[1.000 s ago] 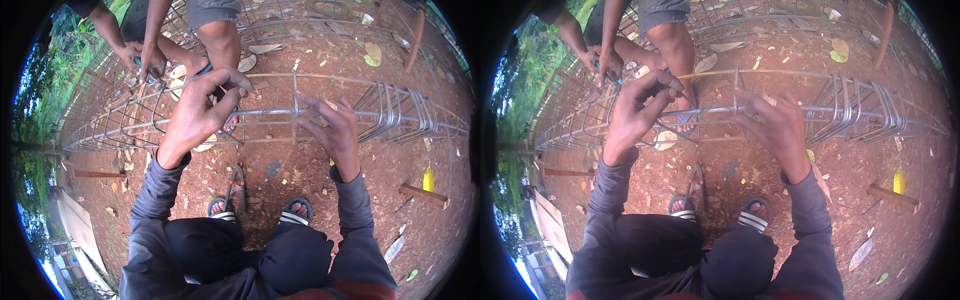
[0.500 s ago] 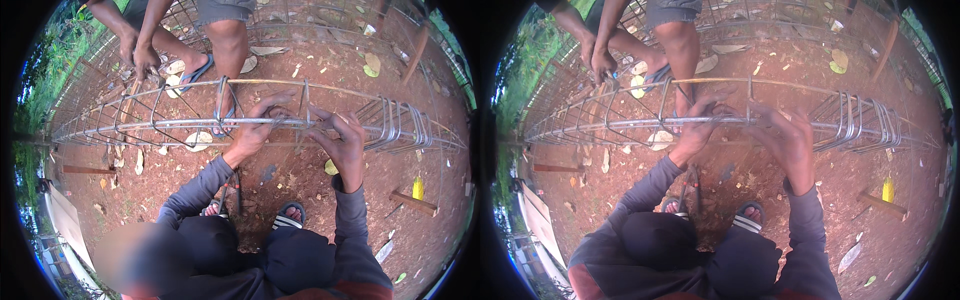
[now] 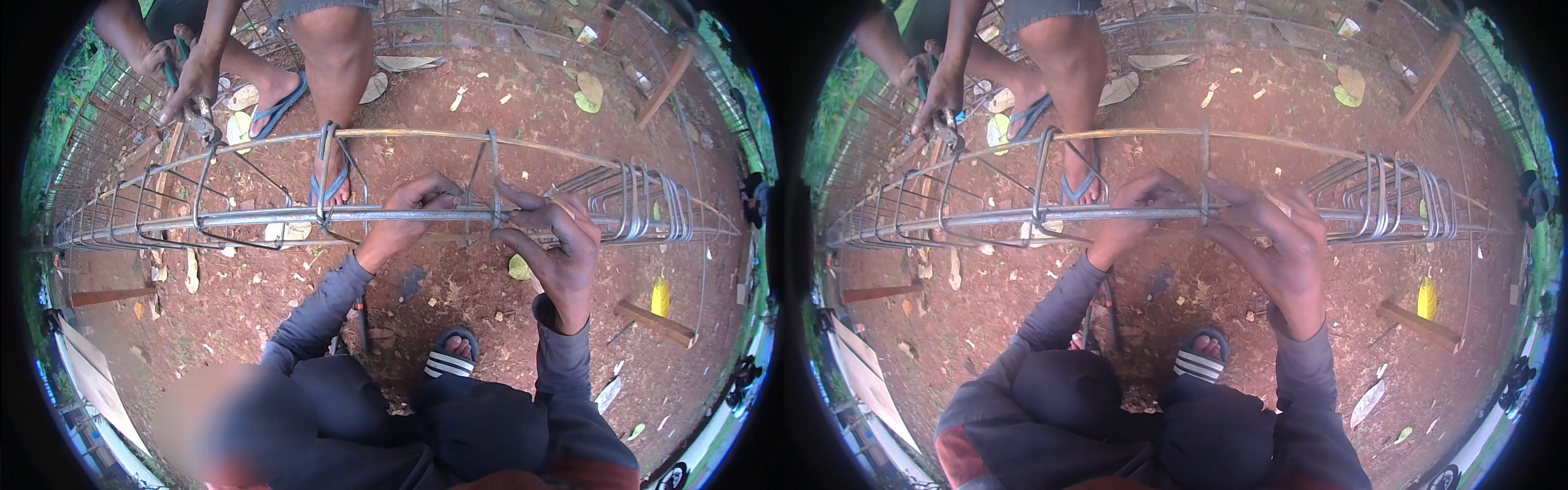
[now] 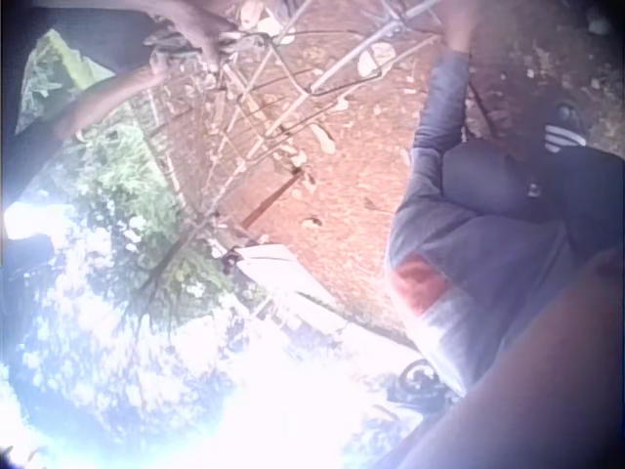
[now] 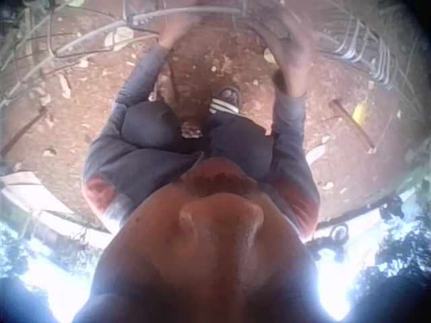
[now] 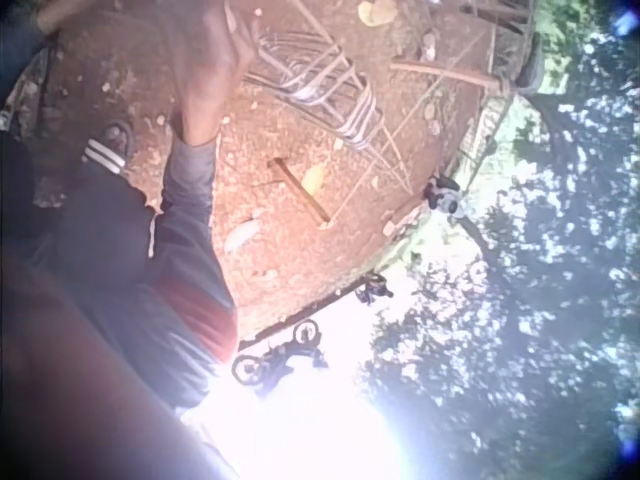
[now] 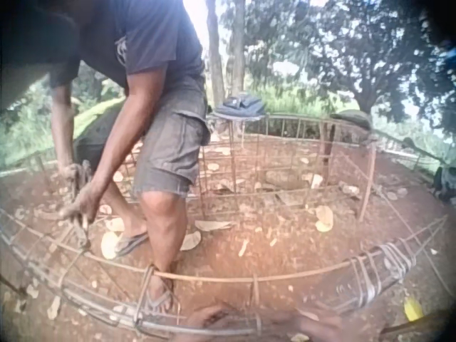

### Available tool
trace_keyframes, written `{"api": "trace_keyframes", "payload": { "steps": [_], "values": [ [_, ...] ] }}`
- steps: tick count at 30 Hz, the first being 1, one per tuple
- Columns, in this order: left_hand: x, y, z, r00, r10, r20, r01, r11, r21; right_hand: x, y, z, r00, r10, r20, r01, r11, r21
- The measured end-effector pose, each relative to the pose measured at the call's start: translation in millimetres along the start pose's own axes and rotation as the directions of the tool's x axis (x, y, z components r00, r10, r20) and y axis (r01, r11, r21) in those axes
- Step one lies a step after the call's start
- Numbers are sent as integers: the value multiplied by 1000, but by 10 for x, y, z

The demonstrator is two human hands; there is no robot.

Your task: The person sits on the ground and uses pliers to twist wire ties around a metal frame structure. They repeatedly position the frame, wrap wire, and twist it to secure the joints.

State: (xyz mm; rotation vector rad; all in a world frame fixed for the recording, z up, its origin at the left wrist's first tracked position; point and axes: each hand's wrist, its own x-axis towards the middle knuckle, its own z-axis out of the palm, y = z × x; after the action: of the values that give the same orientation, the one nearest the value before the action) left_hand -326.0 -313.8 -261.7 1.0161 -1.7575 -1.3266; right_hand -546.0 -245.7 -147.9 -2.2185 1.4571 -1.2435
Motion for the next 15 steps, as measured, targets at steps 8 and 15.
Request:
{"api": "trace_keyframes", "payload": {
  "steps": [8,15],
  "values": [
    [-429,-154,430,897,413,-157,-321,854,408,-299,-97,214,980,116,-163,-136,984,-116],
    [-695,135,350,943,332,6,-277,779,562,-348,-241,417,918,200,-342,-254,960,-120]
  ]
}}
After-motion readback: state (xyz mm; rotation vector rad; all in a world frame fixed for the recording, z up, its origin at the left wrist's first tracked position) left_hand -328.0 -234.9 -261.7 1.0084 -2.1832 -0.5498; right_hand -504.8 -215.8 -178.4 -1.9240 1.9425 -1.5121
